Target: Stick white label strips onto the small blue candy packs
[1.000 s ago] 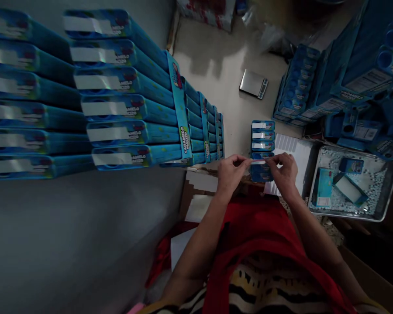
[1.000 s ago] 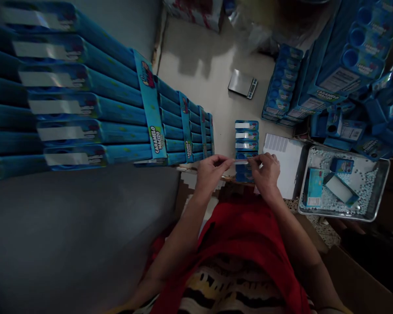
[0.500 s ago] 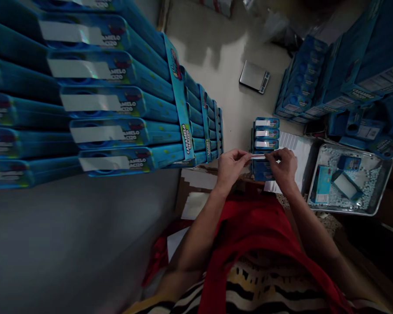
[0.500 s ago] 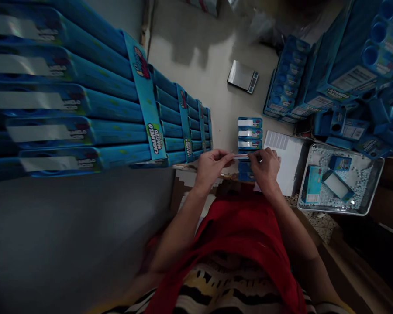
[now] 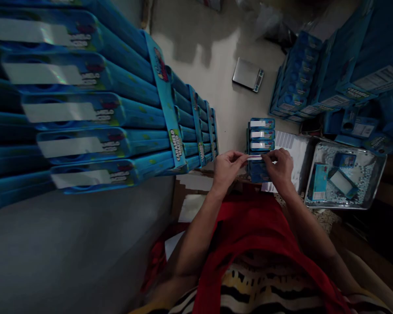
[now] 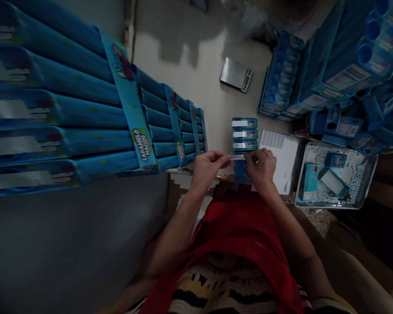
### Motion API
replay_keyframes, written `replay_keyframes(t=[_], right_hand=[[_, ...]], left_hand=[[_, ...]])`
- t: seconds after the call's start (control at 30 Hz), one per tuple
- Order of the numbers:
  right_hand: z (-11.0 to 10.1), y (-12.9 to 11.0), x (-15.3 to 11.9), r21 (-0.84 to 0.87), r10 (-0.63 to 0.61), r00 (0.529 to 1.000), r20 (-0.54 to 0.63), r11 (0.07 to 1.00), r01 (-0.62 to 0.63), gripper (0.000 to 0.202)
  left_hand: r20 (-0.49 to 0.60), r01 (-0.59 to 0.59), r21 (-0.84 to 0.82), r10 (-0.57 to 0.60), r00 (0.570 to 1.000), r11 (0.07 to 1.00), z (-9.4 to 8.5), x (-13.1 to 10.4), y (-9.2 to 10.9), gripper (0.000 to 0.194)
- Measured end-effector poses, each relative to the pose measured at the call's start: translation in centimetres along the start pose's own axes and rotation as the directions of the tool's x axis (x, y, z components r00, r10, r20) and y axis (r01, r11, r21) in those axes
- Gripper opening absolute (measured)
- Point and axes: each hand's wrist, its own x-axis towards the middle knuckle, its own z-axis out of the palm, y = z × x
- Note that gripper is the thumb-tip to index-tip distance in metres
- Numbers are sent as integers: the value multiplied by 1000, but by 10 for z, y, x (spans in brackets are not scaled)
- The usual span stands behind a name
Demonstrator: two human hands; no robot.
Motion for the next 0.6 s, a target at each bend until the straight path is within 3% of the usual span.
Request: replay_keyframes(t=[0.17, 0.3, 0.4, 0.5, 0.6], right_hand=[[6, 1, 0, 132, 135, 991, 11, 982, -135, 25], [8, 8, 3, 378, 323, 943, 84, 865, -330, 47], [10, 11, 4, 453, 306, 935, 180, 818, -355, 47], [14, 8, 4, 415, 291, 935, 201, 840, -350, 43], [15, 7, -2, 352, 228, 949, 219, 889, -295, 41]], left_hand=[[-7, 130, -95, -132, 991, 987, 2, 12, -18, 42], [-60, 238, -246, -260, 964, 939, 10, 22, -44, 45], [-35, 291, -328, -319, 947, 899, 15, 28, -58, 49], [45, 331, -330, -336, 941, 884, 14, 38, -69, 50], [-111, 260, -263, -297, 948, 929, 4, 36, -85, 48]])
